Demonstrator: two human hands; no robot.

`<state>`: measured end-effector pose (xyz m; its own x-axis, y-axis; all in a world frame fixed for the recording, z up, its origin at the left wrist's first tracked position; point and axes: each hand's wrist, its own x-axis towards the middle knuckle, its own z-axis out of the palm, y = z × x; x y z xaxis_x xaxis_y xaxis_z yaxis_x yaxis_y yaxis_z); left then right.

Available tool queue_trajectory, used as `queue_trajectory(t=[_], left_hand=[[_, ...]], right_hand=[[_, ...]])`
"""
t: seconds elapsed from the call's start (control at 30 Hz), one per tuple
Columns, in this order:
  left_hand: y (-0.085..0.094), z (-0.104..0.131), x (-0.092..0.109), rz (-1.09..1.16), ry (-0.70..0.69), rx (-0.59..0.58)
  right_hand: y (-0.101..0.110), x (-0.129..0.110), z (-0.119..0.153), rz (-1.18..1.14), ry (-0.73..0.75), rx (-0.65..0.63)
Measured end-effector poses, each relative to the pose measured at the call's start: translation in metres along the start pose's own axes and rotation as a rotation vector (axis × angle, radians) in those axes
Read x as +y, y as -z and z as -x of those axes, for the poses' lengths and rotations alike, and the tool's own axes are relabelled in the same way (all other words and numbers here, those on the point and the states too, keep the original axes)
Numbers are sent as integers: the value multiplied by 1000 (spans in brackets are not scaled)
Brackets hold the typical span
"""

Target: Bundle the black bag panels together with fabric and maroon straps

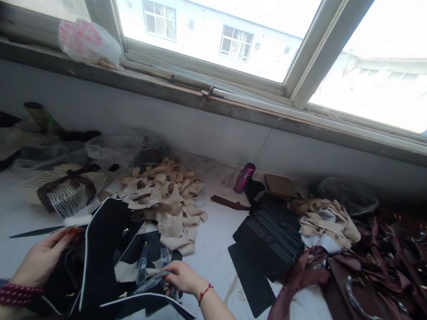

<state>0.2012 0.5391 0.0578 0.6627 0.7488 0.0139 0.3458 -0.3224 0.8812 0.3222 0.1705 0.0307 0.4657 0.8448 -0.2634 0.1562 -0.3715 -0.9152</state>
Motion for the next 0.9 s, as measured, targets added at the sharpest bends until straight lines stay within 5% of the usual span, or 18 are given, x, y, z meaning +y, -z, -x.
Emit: queue_trajectory(t=[0.13,0.33,0.5,0.57,0.77,0.9], left_hand=[[9,7,-2,84,95,-88],[-12,18,21,14,-192,-236],[-42,24,36,-28,-345,-398],[-52,27,38,-33,-381,-434],[-64,34,39,-73,-517,-558],[-68,32,34,-108,-561,-560]], right_hand=[[-19,-30,-5,-188,-54,36],[-1,-110,22,-166,27,746],[1,-164,27,88,113,1018],[-9,-173,11,269,144,945],[-35,-171,-48,578,166,431],[-47,-165,-63,750,126,310]])
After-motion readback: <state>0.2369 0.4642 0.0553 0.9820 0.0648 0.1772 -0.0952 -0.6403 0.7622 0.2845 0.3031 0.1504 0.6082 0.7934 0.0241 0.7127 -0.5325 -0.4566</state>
